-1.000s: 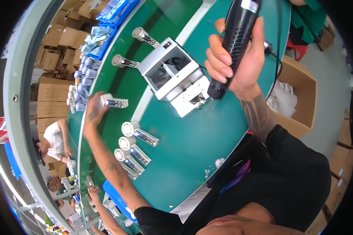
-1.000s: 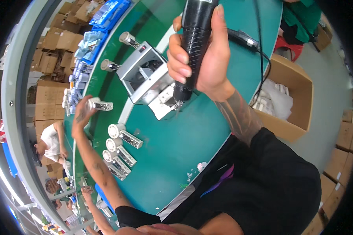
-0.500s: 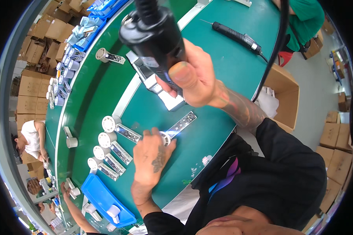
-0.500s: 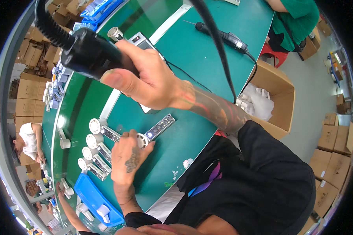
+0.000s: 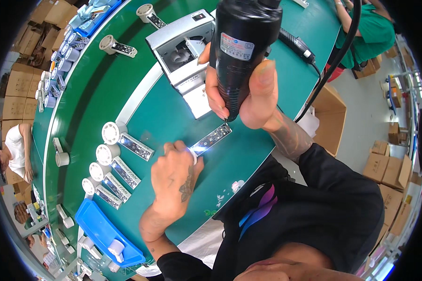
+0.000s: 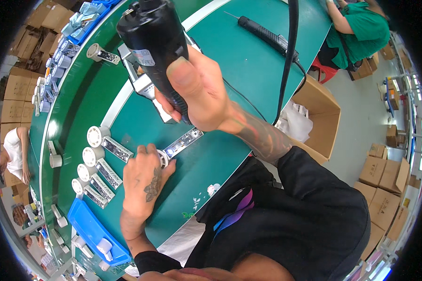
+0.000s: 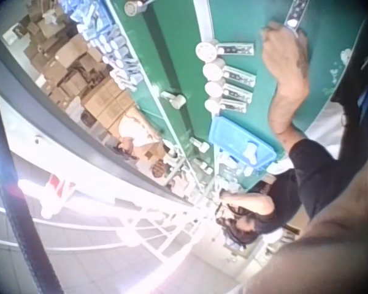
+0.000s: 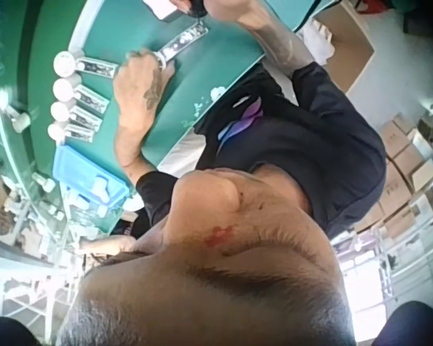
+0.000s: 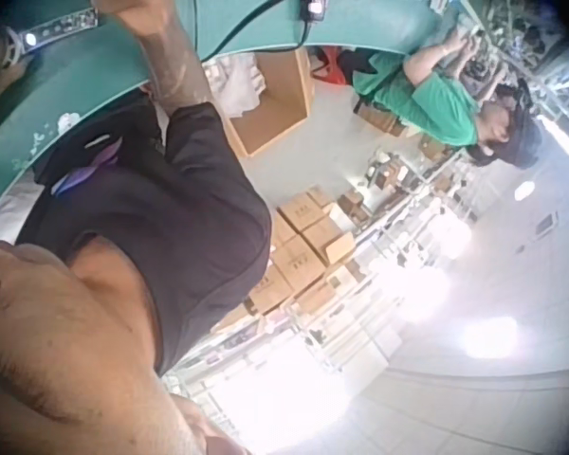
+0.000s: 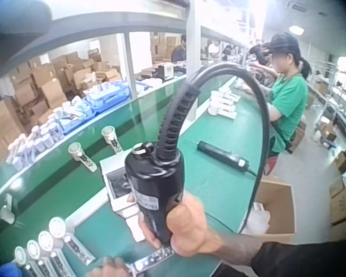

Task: Fasten small electronic components onto a metal strip using an electric screwdriver on an assembly line.

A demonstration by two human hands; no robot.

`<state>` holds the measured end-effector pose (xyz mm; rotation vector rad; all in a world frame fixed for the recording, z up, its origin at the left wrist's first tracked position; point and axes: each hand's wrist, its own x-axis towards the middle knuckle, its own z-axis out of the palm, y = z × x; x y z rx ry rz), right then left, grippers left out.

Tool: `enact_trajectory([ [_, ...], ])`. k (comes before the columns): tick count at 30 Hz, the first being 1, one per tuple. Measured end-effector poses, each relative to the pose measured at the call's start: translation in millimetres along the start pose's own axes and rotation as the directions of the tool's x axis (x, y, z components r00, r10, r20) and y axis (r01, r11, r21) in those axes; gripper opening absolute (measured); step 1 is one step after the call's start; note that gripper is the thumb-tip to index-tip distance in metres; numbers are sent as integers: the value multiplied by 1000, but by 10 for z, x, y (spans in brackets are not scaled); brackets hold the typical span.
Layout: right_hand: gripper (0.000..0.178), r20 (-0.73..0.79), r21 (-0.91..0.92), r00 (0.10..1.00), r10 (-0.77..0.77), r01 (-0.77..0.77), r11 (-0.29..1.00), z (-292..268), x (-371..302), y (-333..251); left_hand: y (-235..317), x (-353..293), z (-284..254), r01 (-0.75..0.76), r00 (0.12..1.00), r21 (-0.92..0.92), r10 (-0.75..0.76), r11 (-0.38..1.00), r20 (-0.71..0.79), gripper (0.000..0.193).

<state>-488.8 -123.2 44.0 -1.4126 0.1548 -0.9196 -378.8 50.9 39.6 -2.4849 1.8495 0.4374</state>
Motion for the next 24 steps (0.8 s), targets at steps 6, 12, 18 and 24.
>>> enact_trajectory([
  [6,101,-1,16,999,41,-41,999,53,-83,17,2,-40,-18,1,1000,6,-1,1000,-5,39],
  [12,107,-33,112,987,159,-154,982,3,-231,50,-26,-11,33,-13,1000,8,14,1000,-22,40],
  [18,109,-1,0,990,138,-138,990,51,-231,-84,-22,-30,19,-13,999,-5,13,1000,-45,39],
  [24,114,-39,495,983,-178,174,851,-190,-132,-240,-46,-32,25,-46,997,-38,43,998,-68,38],
])
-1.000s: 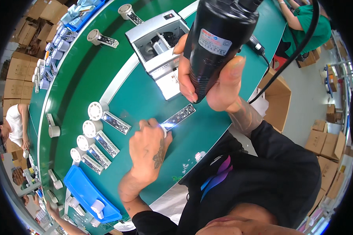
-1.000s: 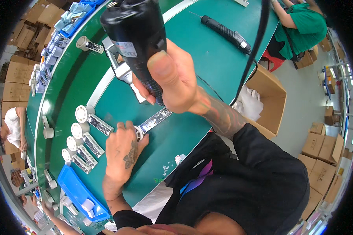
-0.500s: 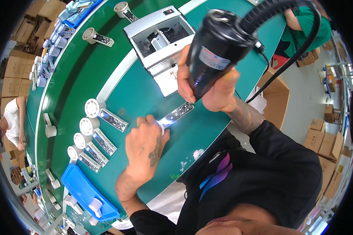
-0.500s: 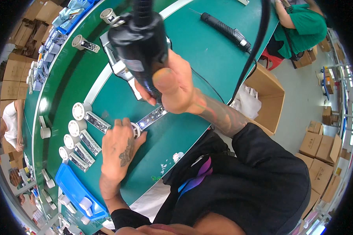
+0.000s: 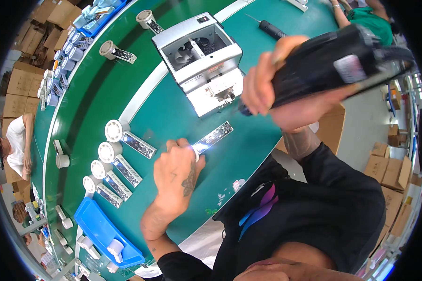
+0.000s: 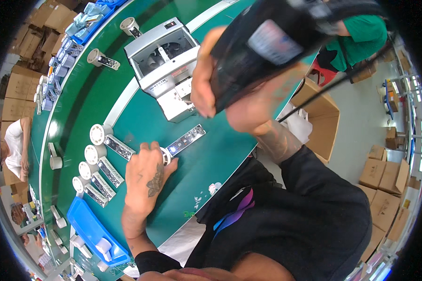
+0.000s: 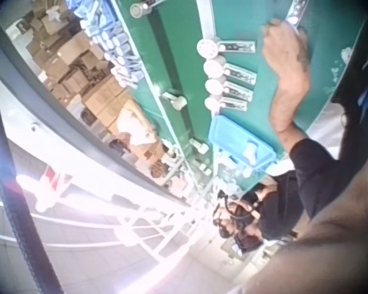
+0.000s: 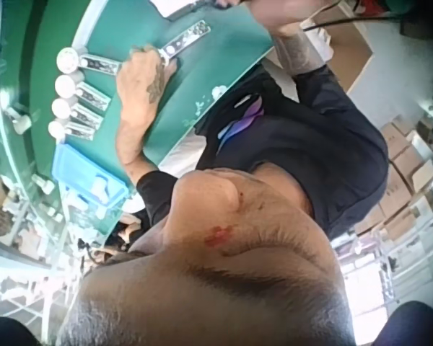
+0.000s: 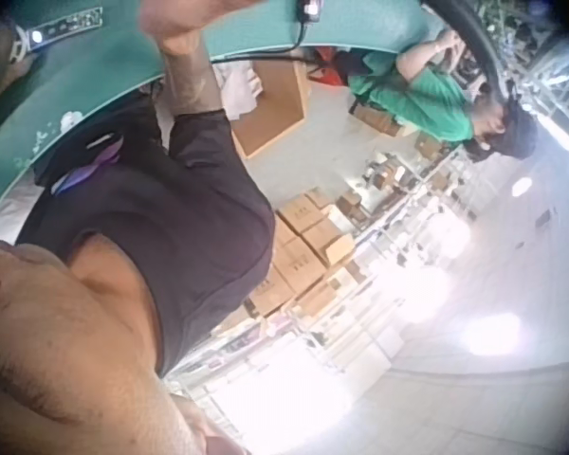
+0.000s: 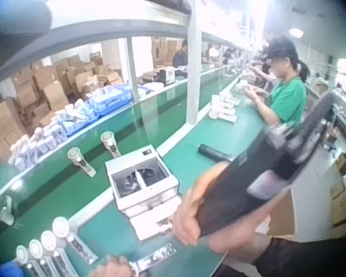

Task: Fasten small electronic components onto a metal strip using an electric screwdriver on an assembly line.

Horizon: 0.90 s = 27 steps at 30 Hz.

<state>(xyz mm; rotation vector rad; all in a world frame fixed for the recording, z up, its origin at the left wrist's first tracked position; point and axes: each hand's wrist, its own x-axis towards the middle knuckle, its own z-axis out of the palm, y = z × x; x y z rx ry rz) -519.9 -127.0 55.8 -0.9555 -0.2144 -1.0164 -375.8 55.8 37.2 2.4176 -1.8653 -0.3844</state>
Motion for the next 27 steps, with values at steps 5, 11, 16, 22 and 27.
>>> enact_trajectory([
  [5,134,-201,-584,964,174,-261,768,212,301,71,2,8,5,2,1000,11,-2,1000,8,39],
  [11,103,14,-660,1000,6,5,751,258,319,210,-7,-28,28,14,1000,21,-14,1000,10,39],
  [16,104,-98,-571,983,154,-182,801,201,9,194,12,-20,-4,27,999,27,-28,999,45,40],
  [22,103,-141,-462,965,222,-262,847,146,-100,195,-18,-24,20,-1,1000,-10,1,1000,-3,39],
  [27,105,-203,-451,950,236,-305,839,127,-168,221,-12,-7,10,-65,996,75,69,995,-52,36],
])
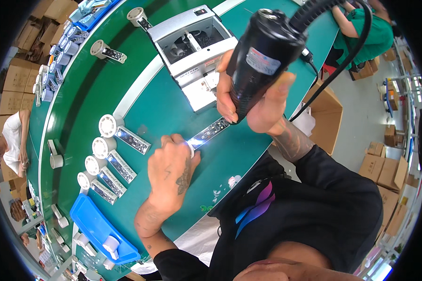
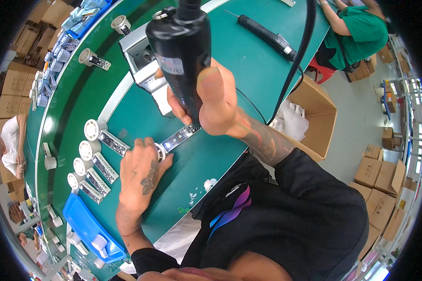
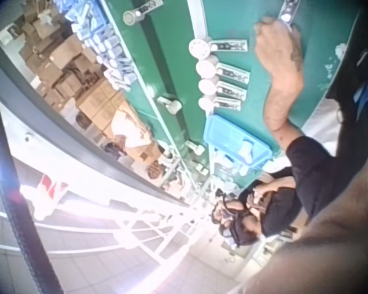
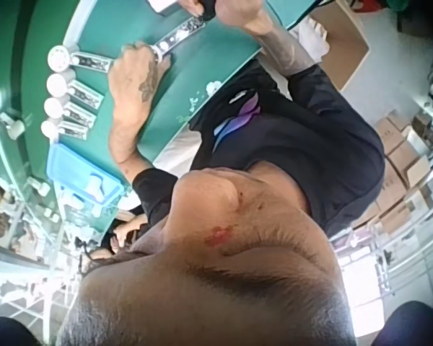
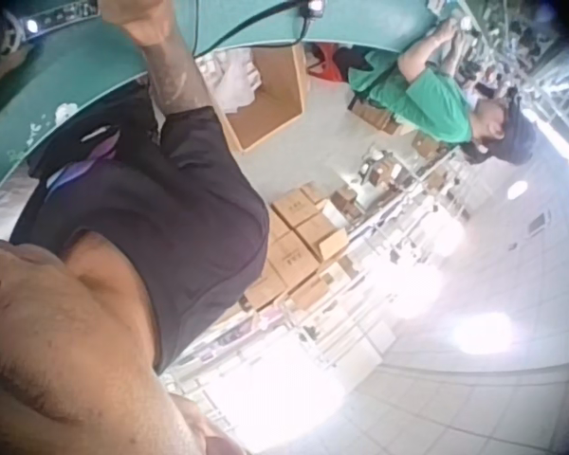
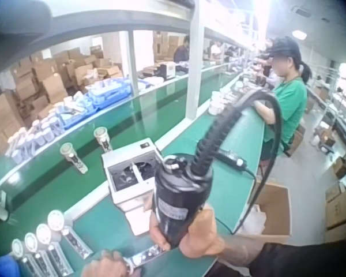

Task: Fasten small electronic components onto a metal strip using an electric screwdriver on an assembly line.

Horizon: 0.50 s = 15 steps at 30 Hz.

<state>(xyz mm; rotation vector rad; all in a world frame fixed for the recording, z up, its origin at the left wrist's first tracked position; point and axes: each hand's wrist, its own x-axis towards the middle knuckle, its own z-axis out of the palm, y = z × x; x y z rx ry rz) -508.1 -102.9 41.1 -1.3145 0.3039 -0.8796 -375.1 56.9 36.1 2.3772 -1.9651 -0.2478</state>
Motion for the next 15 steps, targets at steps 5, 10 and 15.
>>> enact_trajectory([
  [5,102,19,160,999,-40,36,986,15,-122,45,-27,-26,25,81,994,-89,-73,993,85,44],
  [10,102,42,208,999,-12,3,978,-16,-148,65,-54,-55,45,-4,999,-93,1,996,-37,41],
  [15,86,247,337,969,11,-97,936,-215,-180,52,-48,-17,32,17,1000,-83,-16,996,16,43],
])
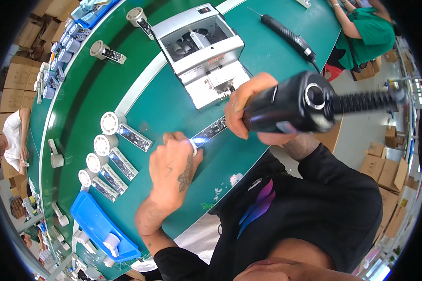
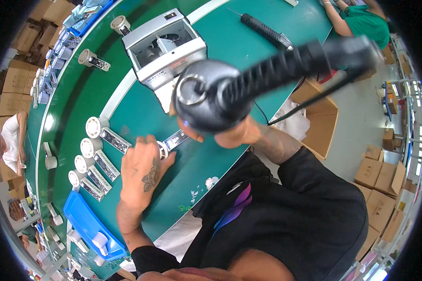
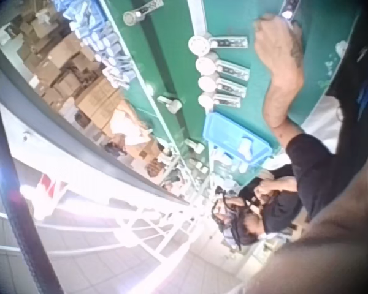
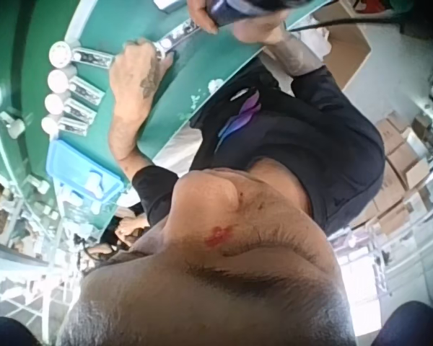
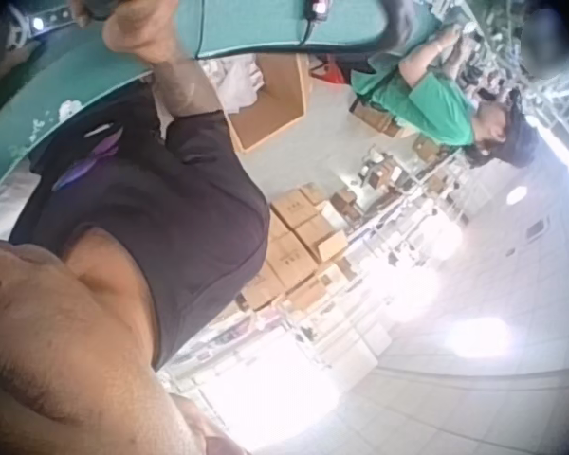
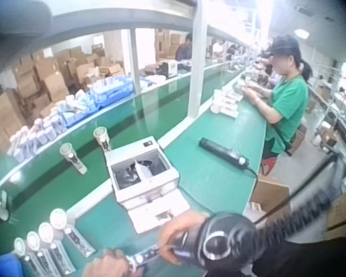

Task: Fasten small electronic components onto a metal strip using an electric screwdriver on an assembly line.

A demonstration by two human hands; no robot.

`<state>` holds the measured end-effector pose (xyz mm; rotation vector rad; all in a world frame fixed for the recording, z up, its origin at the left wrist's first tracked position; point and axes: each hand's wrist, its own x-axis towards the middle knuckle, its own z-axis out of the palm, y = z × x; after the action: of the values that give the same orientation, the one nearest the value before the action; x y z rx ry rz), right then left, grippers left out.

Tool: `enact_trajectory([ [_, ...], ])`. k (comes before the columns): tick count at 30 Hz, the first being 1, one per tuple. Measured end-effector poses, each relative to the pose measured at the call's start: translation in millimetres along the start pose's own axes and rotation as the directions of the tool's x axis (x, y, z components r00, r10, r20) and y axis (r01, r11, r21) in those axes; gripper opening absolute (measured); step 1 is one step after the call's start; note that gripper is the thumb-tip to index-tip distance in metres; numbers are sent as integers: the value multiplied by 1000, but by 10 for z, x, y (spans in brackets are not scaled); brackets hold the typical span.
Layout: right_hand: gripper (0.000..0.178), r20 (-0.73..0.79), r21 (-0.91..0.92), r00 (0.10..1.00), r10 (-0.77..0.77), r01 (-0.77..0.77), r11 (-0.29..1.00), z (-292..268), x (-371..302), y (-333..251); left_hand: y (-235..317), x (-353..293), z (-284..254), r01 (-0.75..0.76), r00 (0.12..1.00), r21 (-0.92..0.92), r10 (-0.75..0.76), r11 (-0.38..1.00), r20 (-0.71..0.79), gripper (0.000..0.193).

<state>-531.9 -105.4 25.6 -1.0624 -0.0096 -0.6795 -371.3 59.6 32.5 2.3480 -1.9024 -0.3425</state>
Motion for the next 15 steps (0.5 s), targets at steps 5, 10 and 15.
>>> enact_trajectory([
  [5,106,-82,64,934,-348,353,933,167,397,-276,111,57,-13,52,997,0,-52,999,56,47],
  [10,66,65,-401,864,-500,481,779,52,787,-67,163,33,-120,43,996,-14,-42,999,78,61],
  [15,62,61,-358,912,-406,399,844,195,748,-129,63,-4,-149,-9,995,-46,13,999,95,64],
])
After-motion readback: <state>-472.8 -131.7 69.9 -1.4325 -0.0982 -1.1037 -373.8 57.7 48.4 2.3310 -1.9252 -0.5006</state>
